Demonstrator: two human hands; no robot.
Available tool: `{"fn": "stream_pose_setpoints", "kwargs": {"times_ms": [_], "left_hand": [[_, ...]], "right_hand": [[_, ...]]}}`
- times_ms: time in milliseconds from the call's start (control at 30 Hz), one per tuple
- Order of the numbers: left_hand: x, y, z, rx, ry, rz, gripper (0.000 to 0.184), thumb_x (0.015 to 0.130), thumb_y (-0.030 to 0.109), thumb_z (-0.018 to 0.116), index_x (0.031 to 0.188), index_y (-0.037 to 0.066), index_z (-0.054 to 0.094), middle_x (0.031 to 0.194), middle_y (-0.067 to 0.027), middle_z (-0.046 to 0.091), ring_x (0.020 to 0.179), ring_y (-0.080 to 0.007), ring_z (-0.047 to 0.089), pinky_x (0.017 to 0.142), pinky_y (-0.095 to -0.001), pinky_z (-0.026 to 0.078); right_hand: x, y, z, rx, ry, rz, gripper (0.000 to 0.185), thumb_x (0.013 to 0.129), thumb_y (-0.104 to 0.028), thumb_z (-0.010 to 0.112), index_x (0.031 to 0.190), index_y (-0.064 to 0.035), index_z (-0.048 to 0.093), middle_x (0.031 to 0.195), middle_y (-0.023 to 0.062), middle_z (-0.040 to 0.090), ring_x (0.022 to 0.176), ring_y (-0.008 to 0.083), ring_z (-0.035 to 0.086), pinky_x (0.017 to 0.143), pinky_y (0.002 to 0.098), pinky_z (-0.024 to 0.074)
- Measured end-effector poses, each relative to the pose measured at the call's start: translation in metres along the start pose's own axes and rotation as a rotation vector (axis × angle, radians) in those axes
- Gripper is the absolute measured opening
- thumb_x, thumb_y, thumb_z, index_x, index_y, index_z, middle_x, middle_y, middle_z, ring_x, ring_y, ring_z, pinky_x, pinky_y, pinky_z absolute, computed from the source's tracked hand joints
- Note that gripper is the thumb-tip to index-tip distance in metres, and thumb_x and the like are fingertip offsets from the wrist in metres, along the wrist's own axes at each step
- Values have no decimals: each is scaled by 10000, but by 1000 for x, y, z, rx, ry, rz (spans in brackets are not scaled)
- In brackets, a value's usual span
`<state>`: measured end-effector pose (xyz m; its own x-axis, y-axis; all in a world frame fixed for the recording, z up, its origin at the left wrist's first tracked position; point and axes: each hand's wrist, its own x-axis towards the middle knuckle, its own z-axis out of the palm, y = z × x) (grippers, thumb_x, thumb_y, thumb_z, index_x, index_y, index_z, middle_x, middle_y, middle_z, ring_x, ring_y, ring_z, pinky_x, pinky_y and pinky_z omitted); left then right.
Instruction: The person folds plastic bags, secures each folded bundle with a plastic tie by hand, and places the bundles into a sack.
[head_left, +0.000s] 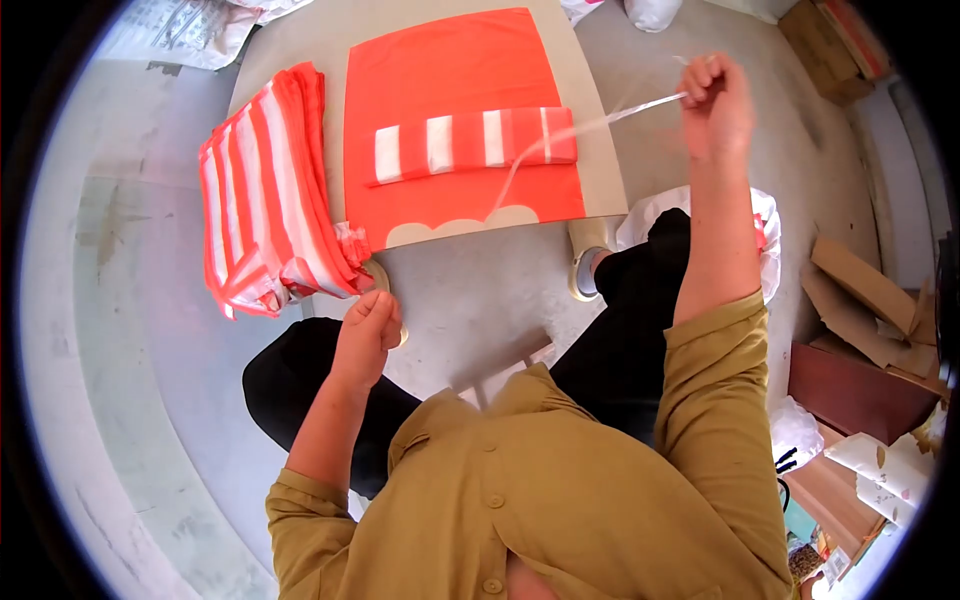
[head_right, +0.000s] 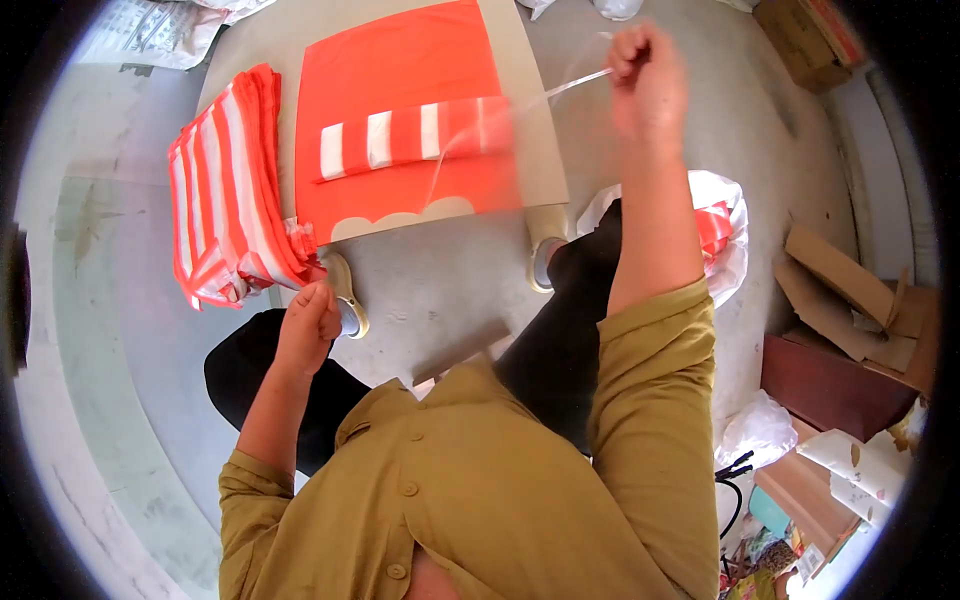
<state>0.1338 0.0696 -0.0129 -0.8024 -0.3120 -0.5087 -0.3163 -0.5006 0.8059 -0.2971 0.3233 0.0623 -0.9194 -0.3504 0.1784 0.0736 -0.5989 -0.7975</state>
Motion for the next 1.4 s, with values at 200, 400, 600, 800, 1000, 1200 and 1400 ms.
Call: {"fn": "stream_pose_setpoints", "kwargs": {"times_ms": [200, 400, 600, 800, 1000, 1200, 1400], "left_hand": [[-17, -48, 12, 1404, -156, 504, 227, 1009, 271, 624, 1020, 59, 705, 1018, -54, 689, 976, -217, 621, 864, -342, 461], [4, 14, 33, 1255, 119, 461, 182, 843, 61, 754, 1023, 40, 735, 1228, -89, 690, 1215, -369, 594, 1034, -476, 454], [13, 67, 104, 731, -38, 670, 676, 841, -6, 719, 1475, 19, 485, 1500, -130, 519, 1411, -264, 462, 1174, -413, 350], [39, 42, 100, 151, -271, 224, 253, 1039, 123, 571, 1255, 7, 632, 950, -32, 654, 917, -145, 637, 956, -325, 503], [40, 45, 99, 588, -2, 167, 234, 1089, 194, 524, 1074, 28, 689, 736, 54, 477, 674, -52, 443, 627, -225, 388], [61, 61, 97, 752, 5, 271, 216, 1072, 174, 550, 1117, 29, 704, 780, 52, 513, 713, -49, 446, 639, -229, 389], [103, 74, 75, 903, 122, 637, 331, 1002, 98, 591, 1322, 20, 613, 1255, -106, 629, 1171, -211, 594, 987, -335, 478]], "right_hand": [[-3, -16, -1, -134, 18, -77, 240, 993, -157, 509, 776, -62, 468, 744, 68, 528, 655, 167, 448, 609, 317, 381], [-38, -8, 36, -372, -658, 296, 262, 1019, -198, 540, 856, -27, 653, 965, 95, 704, 915, 185, 642, 782, 311, 497], [-85, 27, 96, -559, -1235, 94, 114, 932, -100, 685, 875, -3, 704, 896, 46, 677, 840, 156, 603, 738, 297, 479], [-63, 10, 85, -788, -1006, 110, 117, 940, -115, 676, 873, -21, 694, 851, 36, 602, 787, 161, 568, 703, 305, 455], [-39, 19, 37, -1552, -616, -348, 305, 951, -146, 650, 1251, -105, 678, 1290, 112, 647, 1014, 257, 679, 866, 359, 533], [-85, 62, 100, -1078, -1077, 219, 335, 987, -290, 606, 1236, -81, 684, 1128, 107, 712, 1049, 272, 665, 903, 403, 512], [-39, 56, 88, -821, -463, 303, 297, 1034, -306, 576, 983, -45, 707, 769, -18, 566, 690, 105, 508, 625, 297, 436]]}}
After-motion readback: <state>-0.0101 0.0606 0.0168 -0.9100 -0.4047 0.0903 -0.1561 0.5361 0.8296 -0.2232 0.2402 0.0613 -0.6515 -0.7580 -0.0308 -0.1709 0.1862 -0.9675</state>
